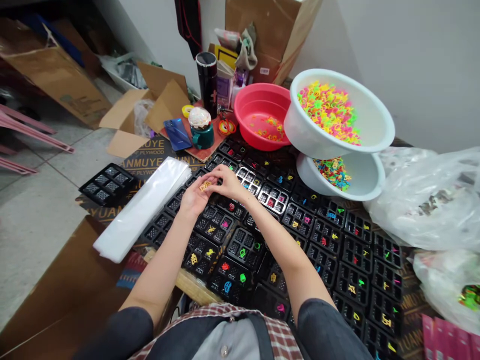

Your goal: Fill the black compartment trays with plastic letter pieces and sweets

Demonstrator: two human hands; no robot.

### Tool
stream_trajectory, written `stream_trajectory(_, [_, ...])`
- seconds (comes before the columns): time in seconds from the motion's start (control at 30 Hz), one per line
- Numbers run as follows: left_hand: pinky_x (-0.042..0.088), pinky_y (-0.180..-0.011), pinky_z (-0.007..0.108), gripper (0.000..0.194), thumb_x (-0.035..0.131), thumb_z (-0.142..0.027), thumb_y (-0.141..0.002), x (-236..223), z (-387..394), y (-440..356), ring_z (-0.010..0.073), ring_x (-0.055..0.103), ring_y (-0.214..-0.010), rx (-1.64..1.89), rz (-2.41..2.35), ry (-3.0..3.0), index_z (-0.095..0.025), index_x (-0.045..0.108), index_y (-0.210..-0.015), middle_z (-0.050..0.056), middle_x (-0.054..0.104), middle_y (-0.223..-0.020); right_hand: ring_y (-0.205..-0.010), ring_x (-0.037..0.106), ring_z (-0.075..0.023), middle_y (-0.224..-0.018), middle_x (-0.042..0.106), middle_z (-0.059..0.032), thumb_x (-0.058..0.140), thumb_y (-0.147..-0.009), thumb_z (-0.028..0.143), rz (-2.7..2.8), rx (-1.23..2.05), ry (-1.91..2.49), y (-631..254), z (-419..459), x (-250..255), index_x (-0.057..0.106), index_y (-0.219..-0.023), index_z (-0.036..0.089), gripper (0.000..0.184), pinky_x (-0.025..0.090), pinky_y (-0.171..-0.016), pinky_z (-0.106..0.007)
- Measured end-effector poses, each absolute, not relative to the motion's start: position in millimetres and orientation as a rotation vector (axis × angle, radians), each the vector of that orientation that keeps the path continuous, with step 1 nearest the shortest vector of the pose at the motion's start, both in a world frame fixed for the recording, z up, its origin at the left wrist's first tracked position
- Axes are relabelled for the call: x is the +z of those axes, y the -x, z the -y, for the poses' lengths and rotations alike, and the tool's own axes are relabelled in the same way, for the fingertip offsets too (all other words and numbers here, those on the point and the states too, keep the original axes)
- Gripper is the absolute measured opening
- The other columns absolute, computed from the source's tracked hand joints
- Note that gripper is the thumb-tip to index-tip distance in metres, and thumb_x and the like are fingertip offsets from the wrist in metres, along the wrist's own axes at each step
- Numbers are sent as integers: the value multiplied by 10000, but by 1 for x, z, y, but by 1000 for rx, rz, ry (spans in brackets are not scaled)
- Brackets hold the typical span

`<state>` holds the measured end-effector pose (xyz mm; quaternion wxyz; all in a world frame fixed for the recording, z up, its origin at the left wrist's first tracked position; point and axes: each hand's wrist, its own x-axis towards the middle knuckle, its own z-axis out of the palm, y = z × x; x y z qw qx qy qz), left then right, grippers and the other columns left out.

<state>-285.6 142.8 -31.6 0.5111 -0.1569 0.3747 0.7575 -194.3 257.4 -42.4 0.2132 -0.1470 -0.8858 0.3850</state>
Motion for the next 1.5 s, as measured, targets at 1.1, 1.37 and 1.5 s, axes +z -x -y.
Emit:
stream_trajectory(1.1, [456, -649, 181, 170, 535, -70, -737, -21, -128, 322, 83, 605, -641, 2101, -1169, 459, -162, 640, -835, 19, 639, -721, -903, 550, -268, -930, 611, -108, 622, -838, 228, 2579, 518, 1150, 225, -275, -61, 731, -897, 178, 134, 433, -794, -384])
stream_trajectory(1.37, [463, -656, 184, 174, 561, -93, -731, -24, -130, 318, 89, 620, -650, 2064, -1165, 439, -172, 650, -857, 16, 645, -721, -873, 595, -269, -912, 659, -130, 589, -813, 203, 2683, 458, 1274, 238, -273, -57, 725, -798, 164, 142, 422, -773, -382])
stream_trajectory(1.5, [467, -651, 180, 180, 544, -88, -745, -23, -129, 318, 89, 626, -658, 2048, -1143, 449, -168, 656, -861, 22, 654, -729, -885, 595, -270, -899, 664, -131, 560, -827, 195, 2653, 411, 1251, 236, -272, -59, 730, -806, 161, 175, 412, -800, -387])
